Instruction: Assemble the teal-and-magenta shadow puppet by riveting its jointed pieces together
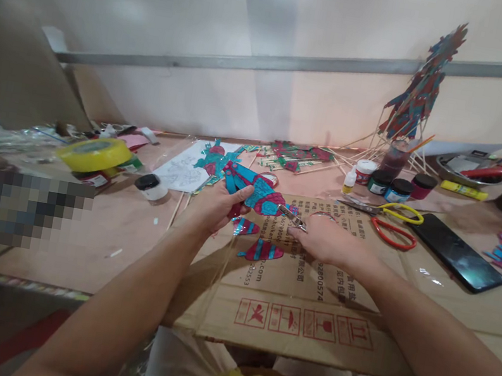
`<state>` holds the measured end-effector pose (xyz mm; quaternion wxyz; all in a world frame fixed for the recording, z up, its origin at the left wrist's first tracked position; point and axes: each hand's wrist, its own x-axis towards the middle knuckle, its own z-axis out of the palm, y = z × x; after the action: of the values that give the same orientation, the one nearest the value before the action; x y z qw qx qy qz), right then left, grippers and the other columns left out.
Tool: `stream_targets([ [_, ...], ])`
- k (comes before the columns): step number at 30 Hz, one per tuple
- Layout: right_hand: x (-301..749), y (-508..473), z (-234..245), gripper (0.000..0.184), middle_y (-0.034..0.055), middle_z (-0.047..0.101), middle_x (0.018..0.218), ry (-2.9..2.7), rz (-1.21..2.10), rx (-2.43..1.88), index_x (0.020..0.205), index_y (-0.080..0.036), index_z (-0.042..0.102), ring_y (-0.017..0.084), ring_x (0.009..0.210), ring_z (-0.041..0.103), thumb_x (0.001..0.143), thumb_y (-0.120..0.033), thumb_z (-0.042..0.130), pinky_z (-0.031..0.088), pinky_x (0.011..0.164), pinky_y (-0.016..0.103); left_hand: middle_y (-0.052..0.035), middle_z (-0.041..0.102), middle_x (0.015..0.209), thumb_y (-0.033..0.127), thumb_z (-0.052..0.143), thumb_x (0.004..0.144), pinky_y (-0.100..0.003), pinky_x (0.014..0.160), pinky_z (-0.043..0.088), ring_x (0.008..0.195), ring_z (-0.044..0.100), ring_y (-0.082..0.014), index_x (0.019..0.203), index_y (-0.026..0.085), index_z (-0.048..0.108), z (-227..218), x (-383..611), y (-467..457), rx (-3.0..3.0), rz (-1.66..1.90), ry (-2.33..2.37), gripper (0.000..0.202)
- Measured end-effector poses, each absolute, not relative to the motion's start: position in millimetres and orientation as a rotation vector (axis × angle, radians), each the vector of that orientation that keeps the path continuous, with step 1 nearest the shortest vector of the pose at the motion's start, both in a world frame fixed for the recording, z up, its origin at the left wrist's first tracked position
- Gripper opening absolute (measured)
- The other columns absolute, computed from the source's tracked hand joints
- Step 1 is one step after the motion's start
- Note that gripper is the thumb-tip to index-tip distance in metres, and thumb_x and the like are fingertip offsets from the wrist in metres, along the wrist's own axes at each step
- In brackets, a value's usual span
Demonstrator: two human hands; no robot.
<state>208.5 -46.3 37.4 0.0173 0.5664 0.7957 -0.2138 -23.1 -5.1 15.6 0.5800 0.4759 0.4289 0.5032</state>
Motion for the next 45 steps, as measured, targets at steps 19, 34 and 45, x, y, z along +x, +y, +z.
stream_targets([
  [19, 206, -45, 34, 0.039, 0.0173, 0.074, 0.098, 2.526, -0.598, 1.756, 0.093, -0.015, 0.072, 0.027, 0.088, 0.068, 0.099, -0.04, 0.043, 0.046, 0.073, 0.031, 0.0057, 0.046, 0.05, 0.039, 0.084, 0.064, -0.022, 0.045, 0.039, 0.044, 0.043, -0.0067, 0.061, 0.019, 0.048, 31, -24, -16, 1.263, 1.17, 1.085, 0.042],
  [34, 214, -58, 29, 0.025, 0.0155, 0.064, 0.1, 2.865, 1.032, 1.858, 0.096, -0.015, 0.069, 0.03, 0.097, 0.047, 0.096, -0.019, 0.044, 0.036, 0.084, 0.041, -0.0056, 0.072, 0.069, 0.05, 0.08, 0.074, -0.035, 0.069, 0.055, 0.067, 0.066, -0.0196, 0.067, 0.025, 0.077, 23, -45, -14, 1.881, 1.541, 0.66, 0.026],
  [45, 223, -59, 32, 0.026, 0.0132, 0.063, 0.099, 3.047, 1.221, 1.793, 0.103, -0.016, 0.07, 0.028, 0.099, 0.046, 0.098, -0.021, 0.045, 0.036, 0.087, 0.041, -0.0087, 0.076, 0.07, 0.055, 0.074, 0.08, -0.037, 0.063, 0.056, 0.064, 0.07, -0.0215, 0.073, 0.03, 0.08, 34, -45, -21, 2.056, 1.455, 0.418, 0.026],
])
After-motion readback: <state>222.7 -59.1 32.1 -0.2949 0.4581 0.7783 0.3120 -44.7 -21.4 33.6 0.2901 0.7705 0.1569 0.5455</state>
